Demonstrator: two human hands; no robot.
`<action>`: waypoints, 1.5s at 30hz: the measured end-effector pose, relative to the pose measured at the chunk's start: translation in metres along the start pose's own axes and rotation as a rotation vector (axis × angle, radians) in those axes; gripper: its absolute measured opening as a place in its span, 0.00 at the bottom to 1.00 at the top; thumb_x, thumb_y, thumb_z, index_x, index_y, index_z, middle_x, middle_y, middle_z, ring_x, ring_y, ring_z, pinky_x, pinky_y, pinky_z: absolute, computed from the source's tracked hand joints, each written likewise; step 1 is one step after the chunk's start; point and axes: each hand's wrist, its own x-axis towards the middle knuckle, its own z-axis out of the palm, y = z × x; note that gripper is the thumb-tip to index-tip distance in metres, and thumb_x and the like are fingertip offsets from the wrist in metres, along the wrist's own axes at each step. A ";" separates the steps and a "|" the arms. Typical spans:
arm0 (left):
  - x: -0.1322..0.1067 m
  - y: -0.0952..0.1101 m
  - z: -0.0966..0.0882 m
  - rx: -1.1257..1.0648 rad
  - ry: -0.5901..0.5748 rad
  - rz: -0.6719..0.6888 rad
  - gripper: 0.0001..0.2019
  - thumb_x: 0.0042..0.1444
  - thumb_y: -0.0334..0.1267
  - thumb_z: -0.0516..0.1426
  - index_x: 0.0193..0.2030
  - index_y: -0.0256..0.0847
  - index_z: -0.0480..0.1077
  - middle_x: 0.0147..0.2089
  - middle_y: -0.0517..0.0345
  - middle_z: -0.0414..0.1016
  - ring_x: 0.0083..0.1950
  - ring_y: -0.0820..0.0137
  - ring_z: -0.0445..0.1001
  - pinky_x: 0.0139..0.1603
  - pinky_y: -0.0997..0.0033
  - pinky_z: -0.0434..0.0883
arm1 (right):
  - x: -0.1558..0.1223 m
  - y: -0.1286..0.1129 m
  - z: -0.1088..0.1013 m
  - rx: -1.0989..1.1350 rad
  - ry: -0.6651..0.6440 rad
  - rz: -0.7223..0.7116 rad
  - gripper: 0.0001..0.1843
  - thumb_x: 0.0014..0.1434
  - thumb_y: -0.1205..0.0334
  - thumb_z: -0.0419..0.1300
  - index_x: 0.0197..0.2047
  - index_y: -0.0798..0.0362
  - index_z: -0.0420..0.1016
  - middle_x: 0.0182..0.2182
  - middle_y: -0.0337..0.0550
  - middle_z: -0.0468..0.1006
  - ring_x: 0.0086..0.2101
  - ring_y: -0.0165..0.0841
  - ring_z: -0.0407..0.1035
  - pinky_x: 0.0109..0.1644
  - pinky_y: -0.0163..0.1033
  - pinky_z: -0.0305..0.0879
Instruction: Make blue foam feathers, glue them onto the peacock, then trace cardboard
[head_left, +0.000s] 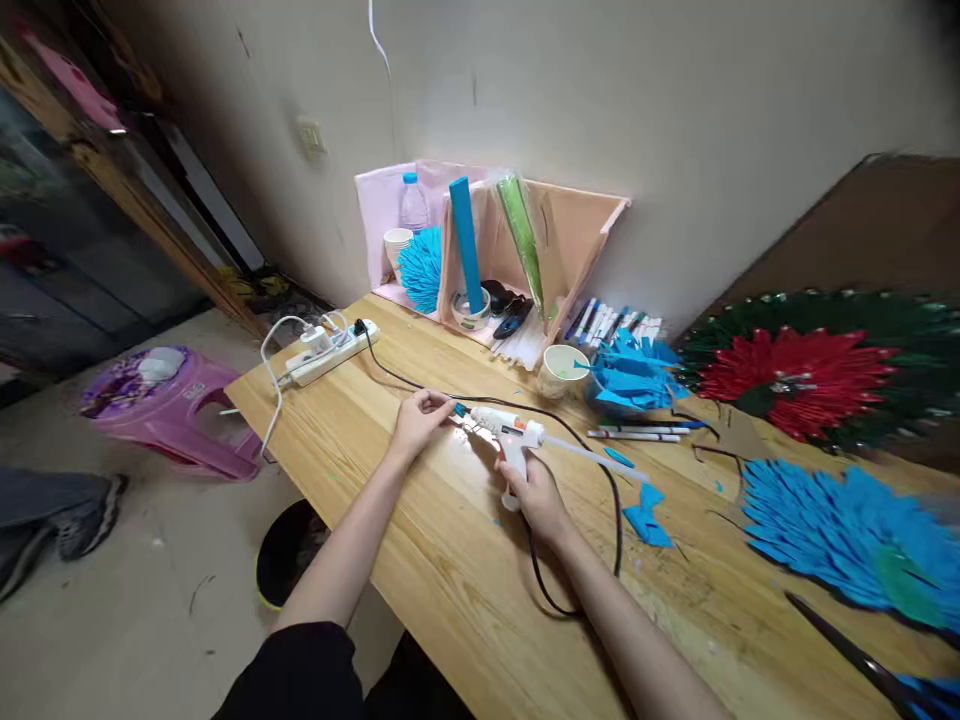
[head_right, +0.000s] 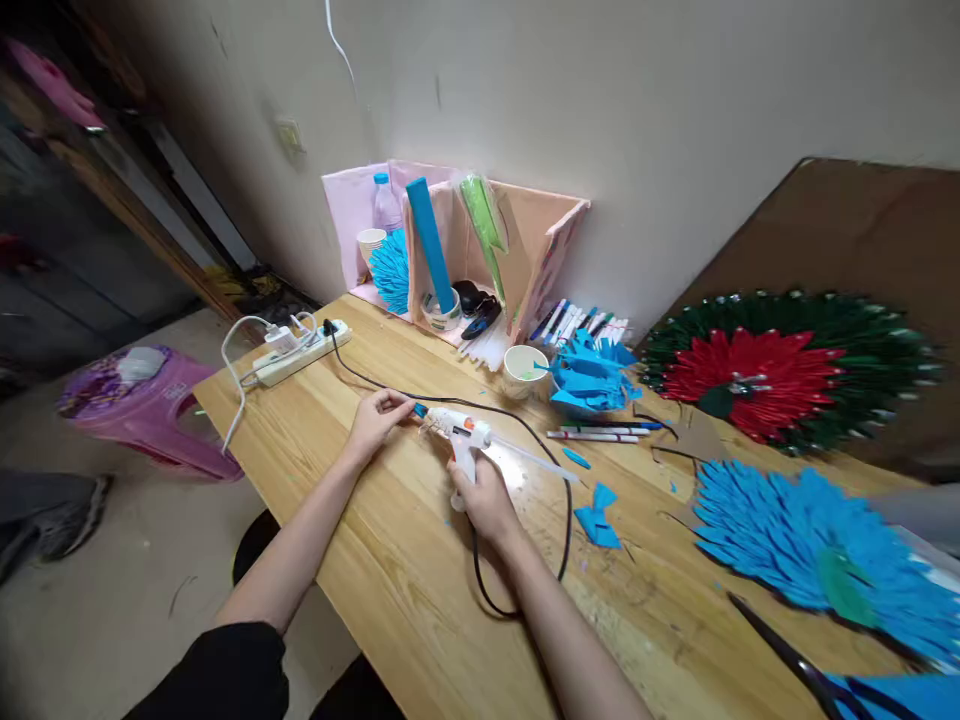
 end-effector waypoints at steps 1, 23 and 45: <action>0.000 0.001 0.000 0.001 0.001 0.000 0.14 0.37 0.43 0.66 0.26 0.34 0.71 0.25 0.57 0.75 0.27 0.72 0.74 0.29 0.74 0.72 | 0.000 0.000 0.000 -0.006 0.004 -0.010 0.16 0.57 0.53 0.50 0.40 0.56 0.68 0.37 0.44 0.74 0.36 0.36 0.66 0.42 0.38 0.60; 0.004 0.003 -0.008 -0.020 0.071 0.037 0.15 0.36 0.43 0.66 0.27 0.34 0.72 0.26 0.56 0.76 0.28 0.72 0.74 0.35 0.72 0.71 | 0.000 0.000 0.000 -0.117 0.071 -0.112 0.14 0.57 0.54 0.51 0.38 0.55 0.71 0.33 0.45 0.77 0.35 0.37 0.70 0.40 0.40 0.65; -0.066 0.006 0.030 -0.207 0.063 -0.235 0.17 0.38 0.43 0.67 0.31 0.33 0.72 0.27 0.55 0.76 0.28 0.73 0.75 0.33 0.74 0.74 | 0.009 -0.009 -0.025 -0.430 0.230 -0.315 0.18 0.58 0.63 0.53 0.52 0.53 0.64 0.42 0.50 0.70 0.43 0.39 0.65 0.48 0.47 0.64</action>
